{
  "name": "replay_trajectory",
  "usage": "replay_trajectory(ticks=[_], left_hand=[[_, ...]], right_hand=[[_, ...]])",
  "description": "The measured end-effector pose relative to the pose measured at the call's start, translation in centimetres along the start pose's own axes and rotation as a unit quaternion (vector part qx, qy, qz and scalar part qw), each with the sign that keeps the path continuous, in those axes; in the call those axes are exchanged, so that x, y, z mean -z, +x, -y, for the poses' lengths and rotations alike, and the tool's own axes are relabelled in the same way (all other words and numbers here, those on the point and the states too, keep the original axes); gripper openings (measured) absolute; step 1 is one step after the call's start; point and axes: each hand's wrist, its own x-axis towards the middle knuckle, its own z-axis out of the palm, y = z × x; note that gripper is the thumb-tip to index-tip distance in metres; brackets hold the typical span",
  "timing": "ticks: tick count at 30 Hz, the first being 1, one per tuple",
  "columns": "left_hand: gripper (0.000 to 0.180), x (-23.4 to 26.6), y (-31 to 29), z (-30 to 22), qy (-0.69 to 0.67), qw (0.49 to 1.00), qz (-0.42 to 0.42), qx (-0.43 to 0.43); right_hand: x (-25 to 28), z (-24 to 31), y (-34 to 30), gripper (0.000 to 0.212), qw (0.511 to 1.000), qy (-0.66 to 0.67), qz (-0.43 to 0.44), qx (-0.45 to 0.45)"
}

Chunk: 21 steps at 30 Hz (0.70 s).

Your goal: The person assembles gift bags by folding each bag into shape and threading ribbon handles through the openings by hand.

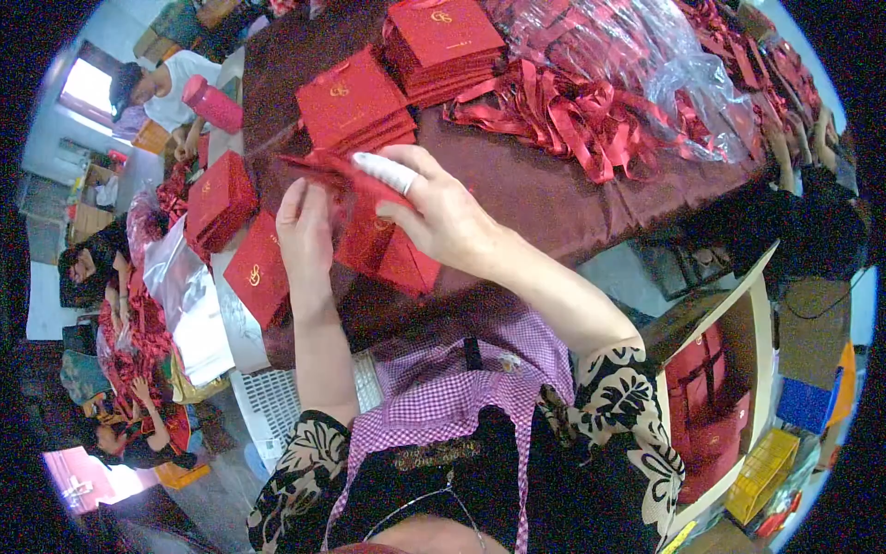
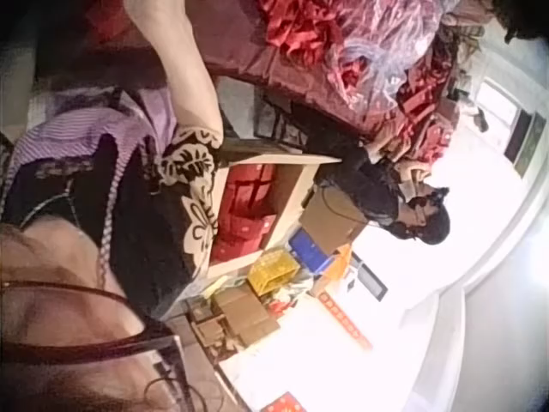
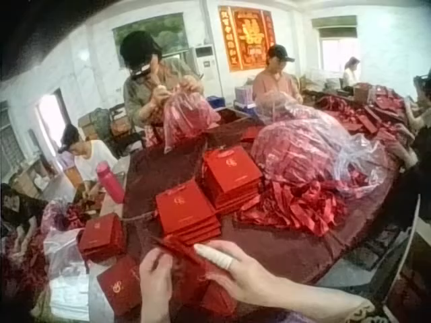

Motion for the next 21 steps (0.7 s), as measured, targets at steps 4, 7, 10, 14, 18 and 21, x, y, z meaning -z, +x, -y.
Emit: replay_trajectory(ticks=[4,7,10,14,18,21], left_hand=[[0.014,1.0,0.2,0.6,0.147,0.983,-0.108,-0.030],[0.012,0.2,0.2,-0.8,0.135,0.983,-0.121,0.010],[0.008,-0.4,0.1,-0.9,0.172,0.981,-0.084,0.042],[0.010,1.0,0.0,-0.7,0.368,0.928,-0.060,0.006],[0.020,1.0,0.0,-0.5,0.272,0.959,-0.064,0.052],[0.024,0.3,0.0,-1.0,0.245,0.966,-0.043,0.073]], right_hand=[[-0.6,-0.8,0.6,0.043,0.953,0.272,0.002,-0.133],[1.3,-5.1,3.2,0.030,0.905,0.312,-0.166,-0.238],[2.6,-10.1,5.0,0.029,0.949,0.101,-0.127,-0.270],[0.5,-14.0,4.3,0.022,0.921,-0.362,-0.042,-0.136],[-0.1,-15.0,4.4,0.016,0.896,-0.422,-0.003,-0.138],[0.7,-15.8,4.7,0.016,0.895,-0.423,-0.008,-0.139]])
